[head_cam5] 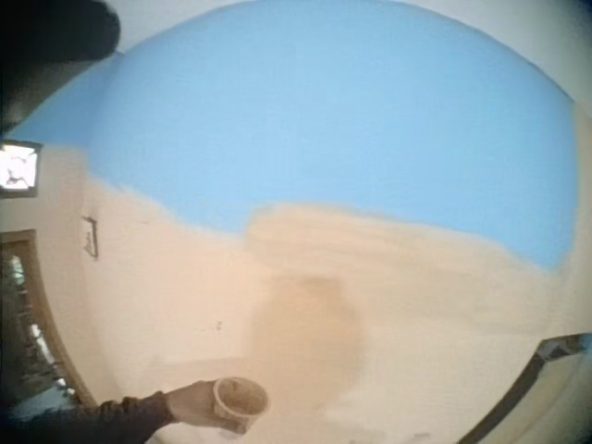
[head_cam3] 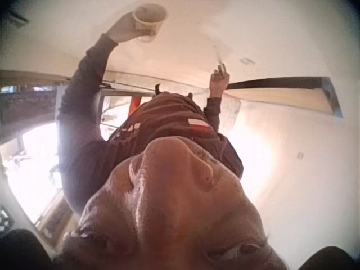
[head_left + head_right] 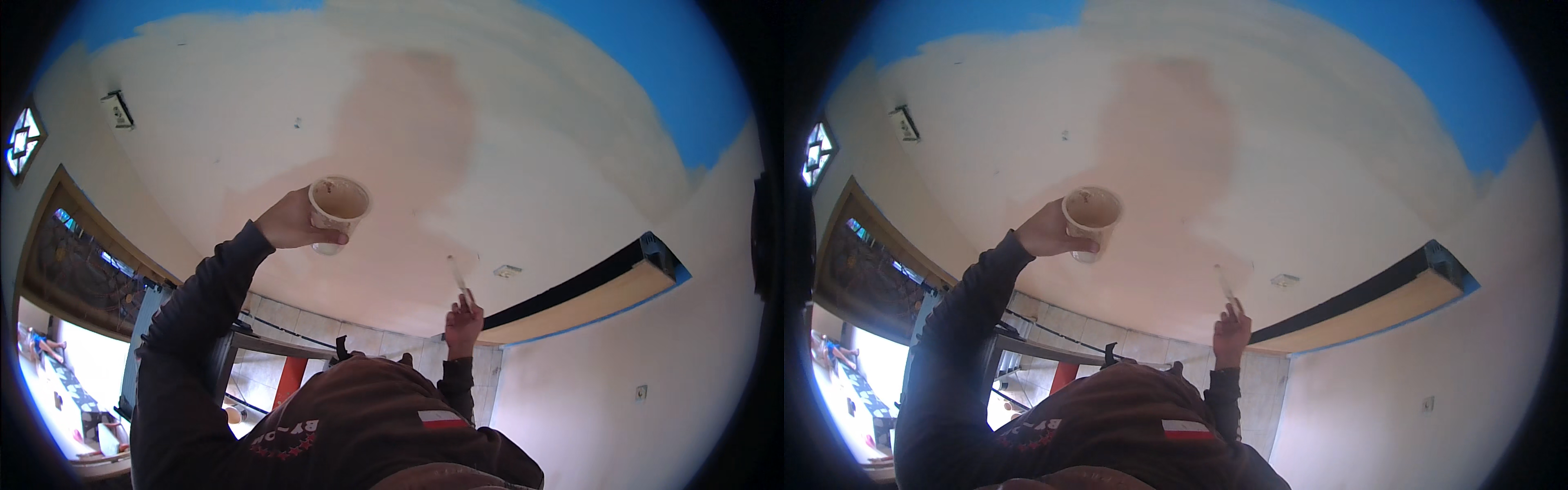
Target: The person paints a ceiling with white paint using a small brush and a plastic cup. They repeatedly dip the brush into the cup and apply paint to the ceiling surface in a room with blue-painted edges.
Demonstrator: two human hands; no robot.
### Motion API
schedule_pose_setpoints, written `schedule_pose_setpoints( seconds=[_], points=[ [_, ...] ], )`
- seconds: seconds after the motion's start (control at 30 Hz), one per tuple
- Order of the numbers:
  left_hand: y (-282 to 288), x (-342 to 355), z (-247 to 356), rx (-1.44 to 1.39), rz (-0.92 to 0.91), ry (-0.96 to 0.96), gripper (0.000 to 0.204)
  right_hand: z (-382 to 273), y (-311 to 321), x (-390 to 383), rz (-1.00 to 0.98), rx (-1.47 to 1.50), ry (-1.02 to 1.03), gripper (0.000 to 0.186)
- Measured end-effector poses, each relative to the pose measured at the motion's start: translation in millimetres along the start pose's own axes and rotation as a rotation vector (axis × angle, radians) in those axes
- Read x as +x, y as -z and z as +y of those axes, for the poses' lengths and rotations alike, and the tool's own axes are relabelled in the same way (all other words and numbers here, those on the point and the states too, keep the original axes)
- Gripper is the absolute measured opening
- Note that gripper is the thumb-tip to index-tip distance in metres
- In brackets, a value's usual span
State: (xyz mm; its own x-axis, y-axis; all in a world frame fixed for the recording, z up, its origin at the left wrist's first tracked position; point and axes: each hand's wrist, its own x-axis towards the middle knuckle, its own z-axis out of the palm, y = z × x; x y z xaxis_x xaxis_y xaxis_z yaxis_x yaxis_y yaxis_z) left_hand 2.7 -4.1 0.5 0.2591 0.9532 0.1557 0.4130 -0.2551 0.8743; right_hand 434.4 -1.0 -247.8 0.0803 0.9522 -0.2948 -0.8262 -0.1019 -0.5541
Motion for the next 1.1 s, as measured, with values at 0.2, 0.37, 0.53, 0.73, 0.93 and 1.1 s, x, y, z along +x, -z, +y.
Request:
schedule_pose_setpoints(
  seconds=[0.2,0.37,0.53,0.73,0.93,1.1],
  points=[
    [3,0,4,0.008,0.010,0.002,0.071,42,3,-11,-0.092,-0.043,-0.186,0.045],
    [6,-2,5,0.032,0.018,-0.011,0.069,50,-9,-10,-0.103,-0.130,-0.168,0.037],
    [6,1,7,0.107,0.032,-0.024,0.068,47,-7,-10,-0.015,-0.194,-0.149,0.031],
    [4,1,9,0.068,0.018,-0.025,0.067,59,23,-28,0.143,-0.181,-0.151,0.027],
    [6,2,-3,0.035,0.015,-0.058,0.064,61,57,-47,0.197,-0.210,-0.129,0.024],
    [7,5,1,0.035,-0.012,-0.067,0.064,52,61,-65,0.234,-0.156,-0.036,0.027]
  ],
)
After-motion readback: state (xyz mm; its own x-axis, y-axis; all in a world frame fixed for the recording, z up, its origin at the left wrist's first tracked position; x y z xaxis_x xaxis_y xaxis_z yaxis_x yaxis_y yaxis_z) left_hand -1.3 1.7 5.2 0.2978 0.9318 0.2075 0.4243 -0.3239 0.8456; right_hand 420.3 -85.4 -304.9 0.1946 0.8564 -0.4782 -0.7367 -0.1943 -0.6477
